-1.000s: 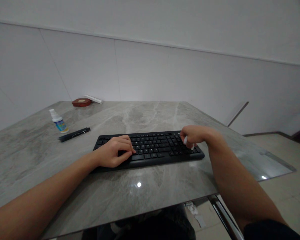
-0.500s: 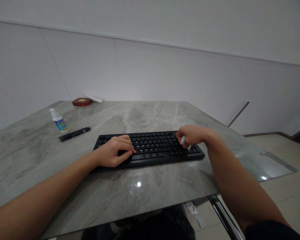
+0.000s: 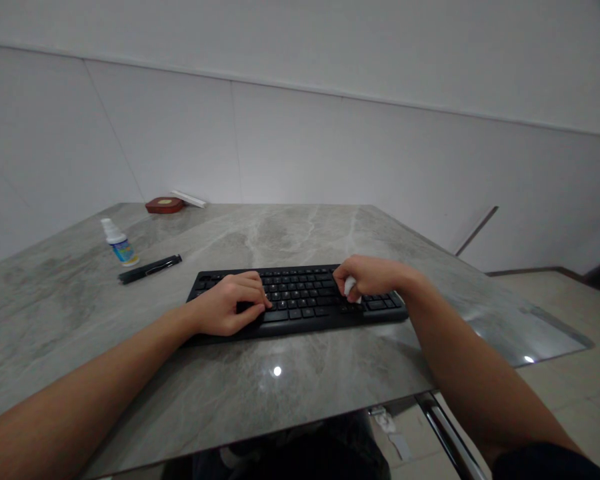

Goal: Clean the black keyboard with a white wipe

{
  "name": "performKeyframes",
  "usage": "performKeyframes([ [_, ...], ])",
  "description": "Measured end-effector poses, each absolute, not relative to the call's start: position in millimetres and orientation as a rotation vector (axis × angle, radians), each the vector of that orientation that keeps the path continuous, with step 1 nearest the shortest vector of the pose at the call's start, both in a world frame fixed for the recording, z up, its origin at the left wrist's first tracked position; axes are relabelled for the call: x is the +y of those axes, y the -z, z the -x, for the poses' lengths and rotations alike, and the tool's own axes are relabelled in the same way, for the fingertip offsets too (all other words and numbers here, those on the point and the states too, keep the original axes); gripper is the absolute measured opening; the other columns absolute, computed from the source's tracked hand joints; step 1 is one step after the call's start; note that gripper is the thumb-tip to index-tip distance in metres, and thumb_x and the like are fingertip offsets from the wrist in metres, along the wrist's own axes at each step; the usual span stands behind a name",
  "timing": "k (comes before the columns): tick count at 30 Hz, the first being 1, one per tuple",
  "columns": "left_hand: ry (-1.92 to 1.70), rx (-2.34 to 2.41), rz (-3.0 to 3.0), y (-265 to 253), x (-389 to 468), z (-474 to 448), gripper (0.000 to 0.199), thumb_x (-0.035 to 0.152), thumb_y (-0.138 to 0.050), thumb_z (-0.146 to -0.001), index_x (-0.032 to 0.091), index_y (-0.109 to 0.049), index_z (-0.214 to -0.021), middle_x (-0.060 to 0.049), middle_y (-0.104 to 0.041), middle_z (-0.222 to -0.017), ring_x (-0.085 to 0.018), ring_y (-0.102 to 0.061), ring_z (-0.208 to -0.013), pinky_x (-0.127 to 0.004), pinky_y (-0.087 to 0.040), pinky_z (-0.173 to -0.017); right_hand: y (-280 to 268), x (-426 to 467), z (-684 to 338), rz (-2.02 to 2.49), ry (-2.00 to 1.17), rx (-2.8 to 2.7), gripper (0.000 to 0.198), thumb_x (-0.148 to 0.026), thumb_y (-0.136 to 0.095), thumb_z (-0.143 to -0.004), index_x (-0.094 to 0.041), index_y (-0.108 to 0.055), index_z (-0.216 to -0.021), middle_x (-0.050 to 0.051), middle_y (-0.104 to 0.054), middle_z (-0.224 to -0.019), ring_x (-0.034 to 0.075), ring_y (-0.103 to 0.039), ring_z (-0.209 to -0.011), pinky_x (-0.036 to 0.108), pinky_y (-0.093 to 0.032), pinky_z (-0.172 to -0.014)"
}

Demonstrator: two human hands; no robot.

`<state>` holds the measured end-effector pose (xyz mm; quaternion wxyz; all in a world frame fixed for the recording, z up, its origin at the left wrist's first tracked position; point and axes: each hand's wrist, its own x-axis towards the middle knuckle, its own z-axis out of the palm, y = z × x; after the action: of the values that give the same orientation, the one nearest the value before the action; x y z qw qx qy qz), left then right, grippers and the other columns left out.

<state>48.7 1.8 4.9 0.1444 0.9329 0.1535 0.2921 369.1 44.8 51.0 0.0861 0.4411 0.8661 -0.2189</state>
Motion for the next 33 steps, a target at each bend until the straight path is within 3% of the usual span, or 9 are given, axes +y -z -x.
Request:
performKeyframes([
  [10, -0.811, 0.459, -2.687, -5, 2, -47, 0.018, 0.010, -0.053, -0.091, 0.014, -0.071, -0.086, -0.008, -0.072, -0.081, -0.020, -0.062, -0.078, -0.033, -0.051, -0.075, -42, 36, -342, -1.109, 0.803, 2.848, 0.012, -0.009, -0.074, -0.070, -0.017, -0.069, -0.077, 0.000, -0.072, -0.079, 0.016, -0.066, -0.079, 0.024, -0.043, -0.071],
  [21, -0.839, 0.527, -2.738, -3, 3, -48, 0.019, 0.012, -0.052, -0.091, 0.016, -0.070, -0.086, -0.006, -0.073, -0.085, -0.019, -0.064, -0.080, -0.034, -0.051, -0.081, -33, 31, -325, -1.108, 0.766, 2.981, 0.013, -0.006, -0.075, -0.072, -0.016, -0.072, -0.079, 0.002, -0.073, -0.081, 0.016, -0.067, -0.081, 0.025, -0.045, -0.075],
  [26, -0.962, 1.212, -2.767, 1, 15, -41, 0.026, 0.022, -0.048, -0.090, 0.015, -0.071, -0.081, -0.009, -0.074, -0.086, -0.025, -0.064, -0.083, -0.040, -0.052, -0.083, -31, 30, -321, -1.085, 0.739, 3.037, 0.014, -0.005, -0.076, -0.072, -0.016, -0.073, -0.079, 0.002, -0.071, -0.083, 0.017, -0.065, -0.082, 0.027, -0.046, -0.078],
  [30, -0.811, 1.900, -2.649, 3, 25, -31, 0.031, 0.025, -0.048, -0.085, 0.011, -0.074, -0.093, -0.015, -0.072, -0.099, -0.032, -0.063, -0.096, -0.047, -0.048, -0.096, -25, 31, -316, -1.002, 0.756, 3.155, 0.011, -0.007, -0.079, -0.072, -0.016, -0.075, -0.077, 0.004, -0.068, -0.085, 0.016, -0.064, -0.083, 0.027, -0.047, -0.080],
  [33, -0.749, 2.092, -2.479, 5, 31, -27, 0.034, 0.027, -0.051, -0.081, 0.009, -0.075, -0.099, -0.018, -0.069, -0.107, -0.036, -0.060, -0.107, -0.047, -0.044, -0.102, -20, 30, -310, -1.023, 0.797, 3.192, 0.012, -0.007, -0.079, -0.071, -0.016, -0.075, -0.078, 0.003, -0.067, -0.081, 0.015, -0.063, -0.080, 0.027, -0.047, -0.078],
])
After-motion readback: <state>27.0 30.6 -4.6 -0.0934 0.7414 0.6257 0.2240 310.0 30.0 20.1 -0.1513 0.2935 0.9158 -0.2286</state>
